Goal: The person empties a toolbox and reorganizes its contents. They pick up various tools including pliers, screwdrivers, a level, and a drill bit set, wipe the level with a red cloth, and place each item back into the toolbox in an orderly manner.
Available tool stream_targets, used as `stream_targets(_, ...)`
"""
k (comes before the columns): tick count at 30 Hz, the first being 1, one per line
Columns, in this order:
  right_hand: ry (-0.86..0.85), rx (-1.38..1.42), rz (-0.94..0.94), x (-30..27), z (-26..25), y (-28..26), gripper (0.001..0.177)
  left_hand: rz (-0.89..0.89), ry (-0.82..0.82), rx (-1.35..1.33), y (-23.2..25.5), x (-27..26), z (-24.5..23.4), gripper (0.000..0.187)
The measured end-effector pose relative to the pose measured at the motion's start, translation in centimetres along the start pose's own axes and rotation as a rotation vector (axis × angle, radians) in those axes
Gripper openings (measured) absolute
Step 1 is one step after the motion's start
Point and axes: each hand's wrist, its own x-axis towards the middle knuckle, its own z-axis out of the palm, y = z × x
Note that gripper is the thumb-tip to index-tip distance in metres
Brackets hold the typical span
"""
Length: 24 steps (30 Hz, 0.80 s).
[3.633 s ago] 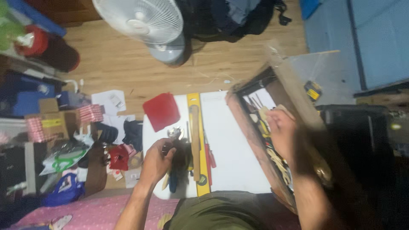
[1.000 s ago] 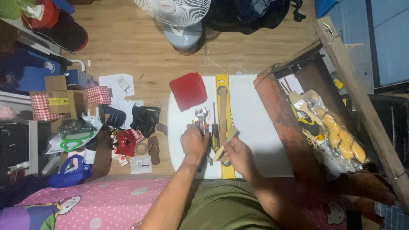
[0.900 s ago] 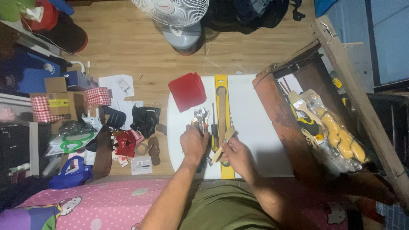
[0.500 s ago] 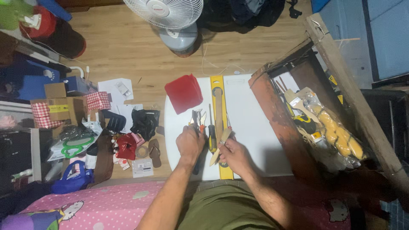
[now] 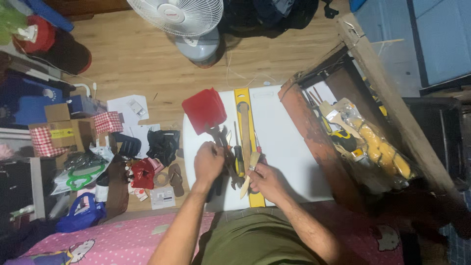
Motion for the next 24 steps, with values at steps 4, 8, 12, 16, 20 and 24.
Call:
stream_targets(4,-0.018,0.079,-0.015,0.4,-0.3,0.8,0.027,-0.024,-0.058,-0.073,-0.6,0.7,-0.7,0.021)
stream_targets(8,-0.023,0.129,0.01,0.9,-0.8,1.6,0.029,-0.001,-0.088,-0.1,-3.4,2.1,0.1,0.025)
stream_targets(12,-0.004,0.071,0.055,1.1,-1.4,2.4,0.028,-0.194,-0.158,-0.402,-8.6,3.3,-0.7,0.029)
stream_targets(16,-0.025,0.154,0.018,1.4,-1.7,3.2,0.027,-0.467,-0.266,-0.479,-13.6,1.7,-1.2,0.034)
stream_targets(20,-0.041,0.187,0.05,1.3,-2.1,3.1,0.027,-0.387,-0.222,-0.654,-15.0,1.0,-0.1,0.027)
stream_targets(24,-0.046,0.252,-0.027,-0.2,-3.7,1.3,0.029,-0.308,-0.362,-0.742,-11.4,0.7,-0.3,0.019)
